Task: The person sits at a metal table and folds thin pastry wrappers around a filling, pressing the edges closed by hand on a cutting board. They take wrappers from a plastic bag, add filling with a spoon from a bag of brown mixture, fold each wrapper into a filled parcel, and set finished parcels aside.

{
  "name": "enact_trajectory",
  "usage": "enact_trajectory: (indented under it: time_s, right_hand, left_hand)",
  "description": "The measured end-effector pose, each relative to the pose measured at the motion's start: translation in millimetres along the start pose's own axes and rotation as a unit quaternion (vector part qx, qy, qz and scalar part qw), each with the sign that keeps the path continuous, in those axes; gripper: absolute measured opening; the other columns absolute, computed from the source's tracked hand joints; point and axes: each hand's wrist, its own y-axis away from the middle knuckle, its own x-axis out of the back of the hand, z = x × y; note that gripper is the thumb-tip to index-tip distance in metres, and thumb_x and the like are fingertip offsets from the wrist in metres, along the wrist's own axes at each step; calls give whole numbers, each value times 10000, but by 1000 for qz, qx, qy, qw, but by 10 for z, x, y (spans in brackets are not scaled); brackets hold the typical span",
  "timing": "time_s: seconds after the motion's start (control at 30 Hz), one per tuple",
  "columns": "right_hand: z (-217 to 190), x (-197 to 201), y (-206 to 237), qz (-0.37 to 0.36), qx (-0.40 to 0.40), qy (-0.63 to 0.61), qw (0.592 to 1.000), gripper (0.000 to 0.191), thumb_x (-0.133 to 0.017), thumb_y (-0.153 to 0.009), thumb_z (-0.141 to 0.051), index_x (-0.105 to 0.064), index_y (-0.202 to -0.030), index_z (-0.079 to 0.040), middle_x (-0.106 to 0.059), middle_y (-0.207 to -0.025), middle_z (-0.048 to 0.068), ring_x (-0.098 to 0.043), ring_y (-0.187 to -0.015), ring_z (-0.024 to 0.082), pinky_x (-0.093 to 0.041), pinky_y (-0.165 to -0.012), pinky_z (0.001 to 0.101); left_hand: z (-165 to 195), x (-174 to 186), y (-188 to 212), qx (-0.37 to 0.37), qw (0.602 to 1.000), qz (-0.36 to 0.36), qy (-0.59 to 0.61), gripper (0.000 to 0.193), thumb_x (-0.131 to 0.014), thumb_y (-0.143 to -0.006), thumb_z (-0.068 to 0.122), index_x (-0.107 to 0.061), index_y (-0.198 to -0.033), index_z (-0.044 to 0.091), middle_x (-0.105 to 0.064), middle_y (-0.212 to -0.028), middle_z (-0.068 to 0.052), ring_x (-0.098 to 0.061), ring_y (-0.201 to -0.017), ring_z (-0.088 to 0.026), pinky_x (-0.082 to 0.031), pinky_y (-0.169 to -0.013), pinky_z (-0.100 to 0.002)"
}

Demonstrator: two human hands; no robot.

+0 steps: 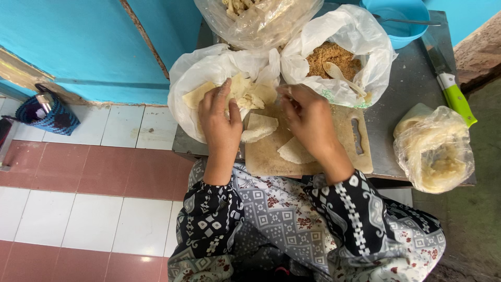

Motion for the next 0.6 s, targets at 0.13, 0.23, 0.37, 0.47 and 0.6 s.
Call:
enact_trajectory:
  time_s: [0.13,0.23,0.37,0.47,0.6]
  right_hand:
    - [-35,141,233,-15,-17,-43,999,152,-653,-978,-41,-739,-1103,-55,-741,-1081,117,-753,-860,262,-611,-714,354]
    - [-73,117,304,-59,104,56,991,259,-728,-882,-56,-733,-1139,-25,-687,-1154,177,-656,-1081,355,-558,-880,436]
    - [-87,88,336,-93,79,47,991,296,-719,-906,-69,-716,-1200,-29,-669,-1214,181,-625,-1139,348,-527,-961,436]
    - [-8,229,579,-30,61,-24,997,307,-679,-940,-39,-710,-1245,-27,-694,-1237,161,-663,-1149,316,-525,-988,394]
    - [275,591,1386,-5,-133,-260,956,240,-680,-956,-58,-740,-1181,2,-722,-1111,117,-676,-1002,221,-543,-880,362]
  left_hand:
    - [79,63,70,-23,1000,2,-18,333,-681,-964,43,-698,-1284,129,-669,-1151,-94,-624,-1090,-303,-495,-986,-431]
    - [157,93,216,-35,999,-30,-26,291,-694,-975,82,-700,-1263,117,-674,-1114,-94,-630,-1059,-295,-485,-950,-440]
    - [287,127,479,-40,998,-30,-49,272,-672,-976,88,-691,-1248,85,-676,-1140,-92,-628,-1082,-309,-475,-971,-451]
    - [313,160,548,-40,999,-15,-29,262,-656,-973,83,-691,-1233,83,-683,-1148,-82,-632,-1083,-309,-468,-976,-452]
    - [309,211,497,-36,999,-6,-3,248,-655,-972,97,-700,-1216,98,-689,-1145,-74,-640,-1084,-299,-474,-967,-443]
